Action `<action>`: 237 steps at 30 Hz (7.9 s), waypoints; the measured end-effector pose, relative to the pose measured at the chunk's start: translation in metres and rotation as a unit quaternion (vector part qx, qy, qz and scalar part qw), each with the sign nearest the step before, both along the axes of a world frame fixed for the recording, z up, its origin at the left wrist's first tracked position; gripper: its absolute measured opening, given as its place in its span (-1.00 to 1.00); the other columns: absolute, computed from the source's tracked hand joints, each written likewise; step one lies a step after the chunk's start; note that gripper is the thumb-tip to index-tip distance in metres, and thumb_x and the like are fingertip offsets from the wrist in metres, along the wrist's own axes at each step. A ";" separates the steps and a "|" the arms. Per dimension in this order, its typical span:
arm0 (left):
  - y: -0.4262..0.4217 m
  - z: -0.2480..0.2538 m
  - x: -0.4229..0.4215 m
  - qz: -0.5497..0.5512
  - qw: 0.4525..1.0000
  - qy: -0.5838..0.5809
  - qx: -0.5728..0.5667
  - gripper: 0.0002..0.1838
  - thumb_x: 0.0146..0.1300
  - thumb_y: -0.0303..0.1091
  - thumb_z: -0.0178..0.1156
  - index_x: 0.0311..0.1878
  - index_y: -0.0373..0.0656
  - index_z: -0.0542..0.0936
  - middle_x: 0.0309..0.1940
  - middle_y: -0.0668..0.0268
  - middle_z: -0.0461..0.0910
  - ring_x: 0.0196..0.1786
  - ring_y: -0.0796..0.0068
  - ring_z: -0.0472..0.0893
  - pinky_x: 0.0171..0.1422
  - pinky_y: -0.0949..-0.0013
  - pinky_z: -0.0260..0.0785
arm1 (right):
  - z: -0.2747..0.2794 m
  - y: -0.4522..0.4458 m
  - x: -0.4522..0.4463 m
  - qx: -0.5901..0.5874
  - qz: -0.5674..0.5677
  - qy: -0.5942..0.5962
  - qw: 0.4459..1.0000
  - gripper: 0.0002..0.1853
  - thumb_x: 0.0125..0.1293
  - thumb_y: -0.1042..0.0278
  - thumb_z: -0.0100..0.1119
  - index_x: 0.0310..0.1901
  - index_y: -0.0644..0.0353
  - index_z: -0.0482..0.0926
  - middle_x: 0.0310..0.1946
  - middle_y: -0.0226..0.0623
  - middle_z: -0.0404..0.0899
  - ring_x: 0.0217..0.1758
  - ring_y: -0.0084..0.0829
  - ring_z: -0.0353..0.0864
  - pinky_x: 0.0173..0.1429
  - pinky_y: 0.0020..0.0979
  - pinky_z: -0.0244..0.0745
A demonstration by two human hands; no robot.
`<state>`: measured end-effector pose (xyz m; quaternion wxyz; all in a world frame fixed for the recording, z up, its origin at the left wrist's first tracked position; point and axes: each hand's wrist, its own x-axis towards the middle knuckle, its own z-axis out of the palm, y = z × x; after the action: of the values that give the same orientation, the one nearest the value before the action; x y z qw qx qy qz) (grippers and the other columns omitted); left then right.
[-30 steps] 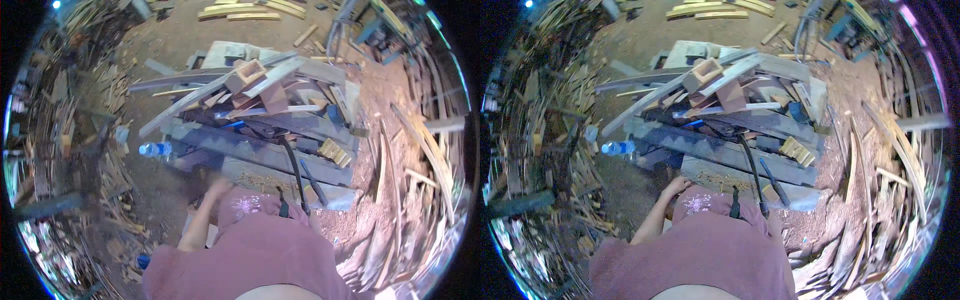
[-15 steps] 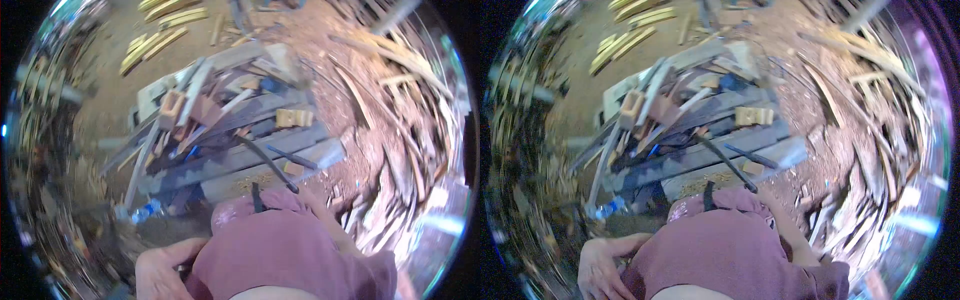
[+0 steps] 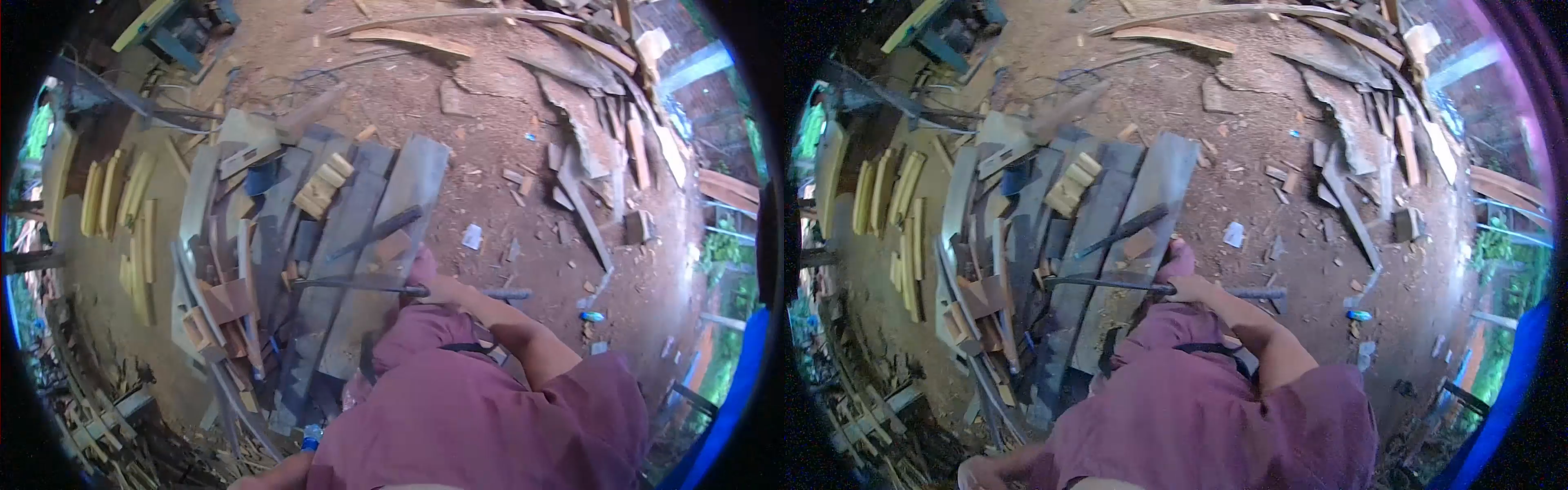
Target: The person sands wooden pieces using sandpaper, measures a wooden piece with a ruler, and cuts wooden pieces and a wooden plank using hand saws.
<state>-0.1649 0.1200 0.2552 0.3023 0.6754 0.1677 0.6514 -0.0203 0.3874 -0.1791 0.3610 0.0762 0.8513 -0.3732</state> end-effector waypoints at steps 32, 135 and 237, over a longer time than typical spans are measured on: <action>-0.090 0.005 0.090 0.027 0.991 0.101 0.080 -0.63 0.35 -0.25 -0.23 0.02 -0.23 0.47 -0.22 0.10 0.51 -0.05 0.19 0.53 0.11 0.19 0.34 | 0.012 -0.009 -0.002 0.060 0.013 0.040 0.997 -0.47 0.05 -0.03 0.20 -0.01 0.15 0.47 -0.27 0.06 0.57 -0.17 -0.02 0.58 -0.07 -0.17 0.44; -0.140 -0.051 0.207 0.331 0.941 -0.021 0.064 -0.48 0.17 -0.04 0.15 -0.04 -0.37 0.47 -0.24 0.12 0.55 -0.28 0.18 0.56 -0.29 0.32 0.42 | 0.068 -0.053 -0.094 0.020 0.280 0.138 0.950 -0.50 0.13 0.11 0.20 0.03 0.23 0.41 -0.31 -0.03 0.54 -0.19 -0.25 0.54 -0.12 -0.29 0.41; -0.108 -0.315 0.030 0.559 0.334 -0.758 -0.029 -0.88 0.16 -0.30 0.24 -0.30 -0.05 0.51 -0.40 0.41 0.58 -0.33 0.51 0.60 -0.18 0.38 0.52 | 0.034 0.043 -0.261 0.224 0.117 0.376 0.891 -0.47 0.22 0.08 0.13 0.07 0.34 0.35 -0.06 0.08 0.46 0.00 0.01 0.43 0.05 -0.16 0.32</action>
<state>-0.1352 0.0122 -0.0598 -0.1163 -0.3706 0.2229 0.8941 -0.2814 0.4306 -0.1451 0.0285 -0.0911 0.9872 -0.1280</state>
